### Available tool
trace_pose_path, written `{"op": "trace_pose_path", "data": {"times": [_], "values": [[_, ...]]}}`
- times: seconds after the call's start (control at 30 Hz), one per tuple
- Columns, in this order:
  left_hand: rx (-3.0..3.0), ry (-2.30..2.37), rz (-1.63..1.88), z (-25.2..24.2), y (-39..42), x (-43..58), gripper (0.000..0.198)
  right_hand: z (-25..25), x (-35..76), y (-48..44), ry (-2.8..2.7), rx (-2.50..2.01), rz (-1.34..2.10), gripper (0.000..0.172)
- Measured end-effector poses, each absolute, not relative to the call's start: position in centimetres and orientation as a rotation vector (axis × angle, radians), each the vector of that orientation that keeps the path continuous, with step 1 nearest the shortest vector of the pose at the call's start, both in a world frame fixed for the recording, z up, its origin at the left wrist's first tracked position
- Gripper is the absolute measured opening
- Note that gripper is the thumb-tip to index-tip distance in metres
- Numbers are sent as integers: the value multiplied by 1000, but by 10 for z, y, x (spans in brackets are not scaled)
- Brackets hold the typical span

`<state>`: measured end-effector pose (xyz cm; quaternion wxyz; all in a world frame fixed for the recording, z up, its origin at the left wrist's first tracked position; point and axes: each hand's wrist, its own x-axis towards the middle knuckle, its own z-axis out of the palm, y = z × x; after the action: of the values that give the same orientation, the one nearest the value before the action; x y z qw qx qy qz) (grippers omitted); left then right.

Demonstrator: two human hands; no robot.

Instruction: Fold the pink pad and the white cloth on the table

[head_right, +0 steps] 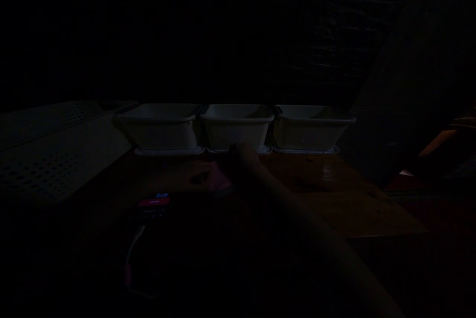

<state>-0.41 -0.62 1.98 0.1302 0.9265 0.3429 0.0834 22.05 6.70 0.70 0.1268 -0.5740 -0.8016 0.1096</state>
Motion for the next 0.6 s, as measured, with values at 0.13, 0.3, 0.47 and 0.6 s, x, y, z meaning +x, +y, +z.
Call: {"op": "trace_pose_path", "data": {"times": [0.13, 0.3, 0.47, 0.6], "values": [[2672, 1031, 220, 22, -9, -3, 18, 6, 221, 68, -2340, -1687, 328, 33], [2702, 1035, 203, 23, -10, -3, 18, 14, 219, 59, -2335, -1719, 329, 34], [2708, 993, 230, 21, -7, -4, 19, 22, 215, 53, -2326, -1800, 262, 35], [2691, 984, 241, 20, -7, -5, 19, 21, 215, 52, -2306, -1825, 242, 36]]}}
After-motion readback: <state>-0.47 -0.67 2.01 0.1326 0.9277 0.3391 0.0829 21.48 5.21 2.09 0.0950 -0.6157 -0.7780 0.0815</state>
